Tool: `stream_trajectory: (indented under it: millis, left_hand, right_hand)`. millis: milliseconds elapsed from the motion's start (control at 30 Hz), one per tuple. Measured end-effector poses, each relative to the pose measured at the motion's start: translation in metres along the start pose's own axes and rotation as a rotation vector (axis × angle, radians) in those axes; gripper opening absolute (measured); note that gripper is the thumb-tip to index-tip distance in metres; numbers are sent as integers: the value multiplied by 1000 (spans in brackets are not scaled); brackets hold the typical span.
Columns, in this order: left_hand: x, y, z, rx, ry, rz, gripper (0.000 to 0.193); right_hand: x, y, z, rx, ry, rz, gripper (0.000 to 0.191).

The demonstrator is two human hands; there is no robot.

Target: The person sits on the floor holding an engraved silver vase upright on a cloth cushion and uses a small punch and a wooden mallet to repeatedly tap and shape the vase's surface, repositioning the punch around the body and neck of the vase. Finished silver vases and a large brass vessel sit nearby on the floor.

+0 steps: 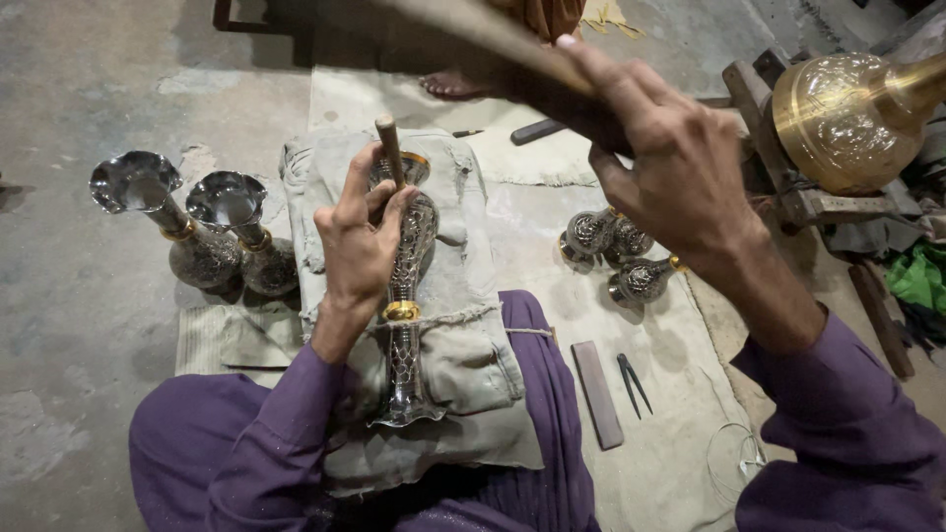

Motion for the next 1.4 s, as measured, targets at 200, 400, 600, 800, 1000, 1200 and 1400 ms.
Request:
stream_trajectory:
  millis: [200,400,600,800,1000,1200,1400]
  left_hand:
    - [1,-2,5,-40,-124,9,51]
    - [0,1,18,-193,-50,24,47]
    - [1,1,23,-236,-106,37,50]
    - [2,-4,-2,2,-131,31,52]
    - [2,-4,-5,-35,-32,49,52]
    - [3,-1,-4,28,-63,46,53]
    - [3,3,22,-267,-104,89,41]
  right_hand:
    - [2,0,6,-104,220,-34,52]
    - [9,-1,11,-163,366,-11,52]
    - [15,-5,19,-234,297,-22,50]
    - [20,-9,11,-89,-107,27,56]
    - [4,-11,17,-111,-181,-167,68]
    - [12,-9,14,-62,21,-76,65]
    - [25,0,17,-145,267,-10,64]
Point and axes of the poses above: each hand's wrist, its own y-axis away from the middle knuckle, its own x-axis out of the palm, z = x × y, the point moved 8 cm from there along -y, towards the middle knuckle, and after that the axes turned 13 degrees about y, right-handed, at the moved point
